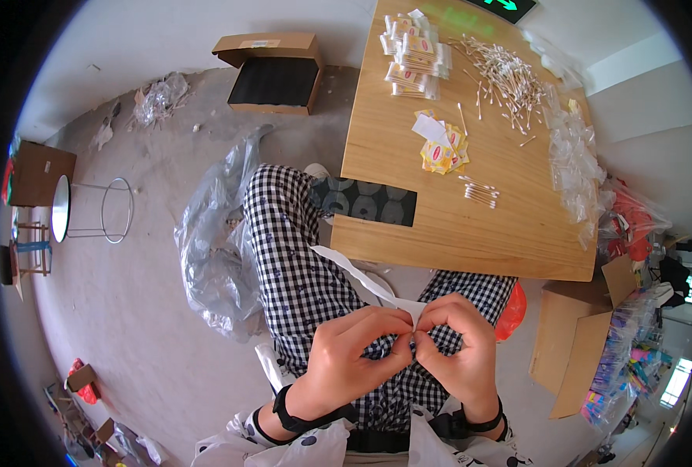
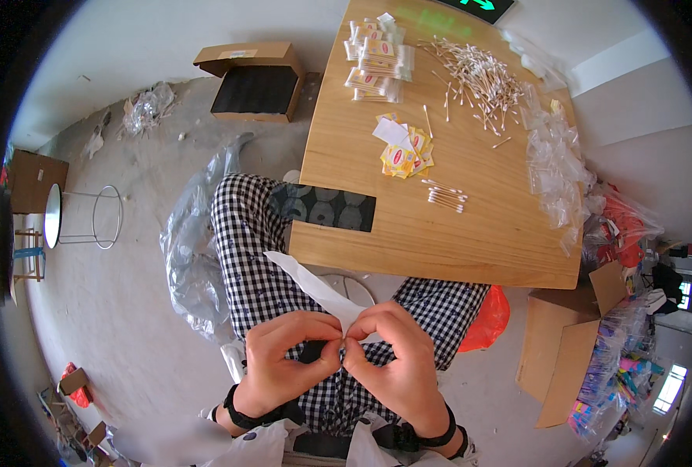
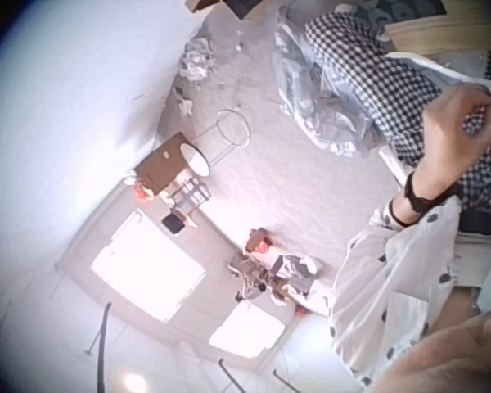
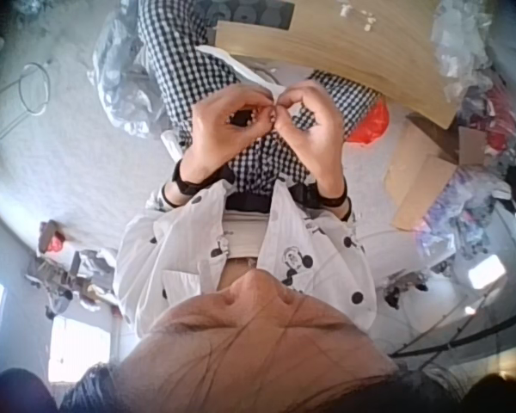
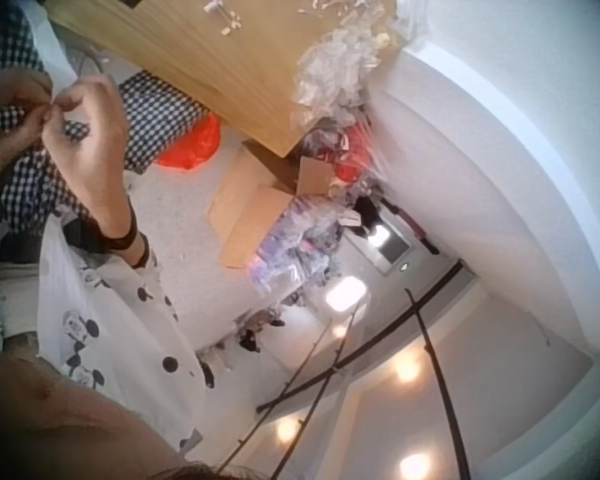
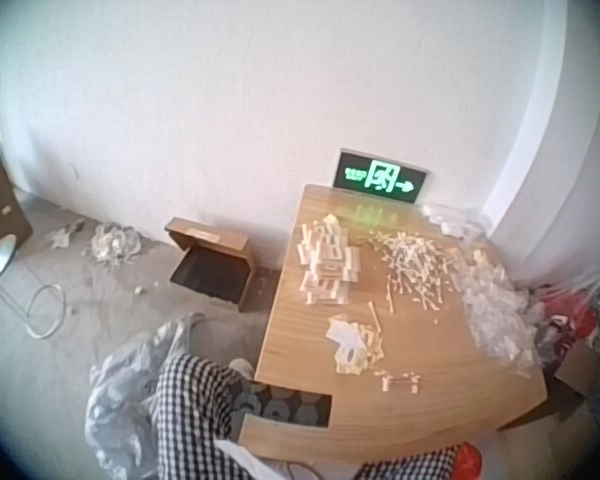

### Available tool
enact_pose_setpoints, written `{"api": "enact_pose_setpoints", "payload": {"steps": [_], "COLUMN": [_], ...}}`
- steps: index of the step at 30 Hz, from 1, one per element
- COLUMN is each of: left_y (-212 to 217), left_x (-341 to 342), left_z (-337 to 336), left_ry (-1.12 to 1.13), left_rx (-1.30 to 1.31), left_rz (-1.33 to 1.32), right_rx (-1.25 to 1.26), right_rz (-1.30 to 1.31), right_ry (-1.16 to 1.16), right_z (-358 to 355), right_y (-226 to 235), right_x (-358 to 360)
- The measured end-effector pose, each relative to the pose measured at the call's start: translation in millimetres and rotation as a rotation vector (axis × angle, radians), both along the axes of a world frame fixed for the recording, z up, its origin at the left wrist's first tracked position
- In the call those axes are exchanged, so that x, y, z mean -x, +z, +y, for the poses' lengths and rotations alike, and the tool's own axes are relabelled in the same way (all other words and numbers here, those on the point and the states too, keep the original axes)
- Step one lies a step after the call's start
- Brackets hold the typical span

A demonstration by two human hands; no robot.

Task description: Manually organizing and packing cotton swabs into small plastic bags.

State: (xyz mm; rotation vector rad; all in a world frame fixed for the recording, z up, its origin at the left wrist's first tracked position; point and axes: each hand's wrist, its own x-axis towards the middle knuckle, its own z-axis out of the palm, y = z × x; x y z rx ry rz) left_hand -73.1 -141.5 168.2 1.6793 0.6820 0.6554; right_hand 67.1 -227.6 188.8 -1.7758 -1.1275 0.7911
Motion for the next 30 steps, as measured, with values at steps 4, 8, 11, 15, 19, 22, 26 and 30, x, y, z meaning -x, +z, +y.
{"api": "enact_pose_setpoints", "payload": {"steps": [4,8,11,15,19,22,26,30], "left_y": [-3.1,-10.5,-13.0,-16.9,-18.3,-14.4,-26.6,-31.1], "left_x": [2.1,6.4,6.8,9.6,5.4,4.3,-14.0,-30.5], "left_z": [-1.5,-2.4,2.0,12.3,14.8,29.4,14.8,-11.8], "left_ry": [0.000,0.069,0.171,0.257,0.207,-0.072,-0.429,-0.426], "left_rx": [0.255,0.633,0.772,0.929,0.695,-0.085,-0.034,0.375], "left_rz": [-0.062,-0.140,-0.234,-0.387,-0.397,-0.161,0.102,-0.006], "right_rx": [-0.002,-0.002,-0.061,-0.155,-0.091,-0.069,-0.036,-0.173], "right_rz": [0.107,0.125,-0.247,-0.514,-0.072,0.523,0.805,0.696], "right_ry": [0.020,0.105,0.126,0.093,-0.055,-0.203,-0.146,-0.355], "right_z": [-4.4,-0.1,0.2,-2.4,-9.8,-8.5,-2.5,3.9], "right_y": [-6.1,-0.9,-15.5,-32.1,-35.0,-21.9,-8.2,-8.5], "right_x": [-5.6,-1.9,2.7,5.1,5.8,0.9,-11.7,-14.4]}}
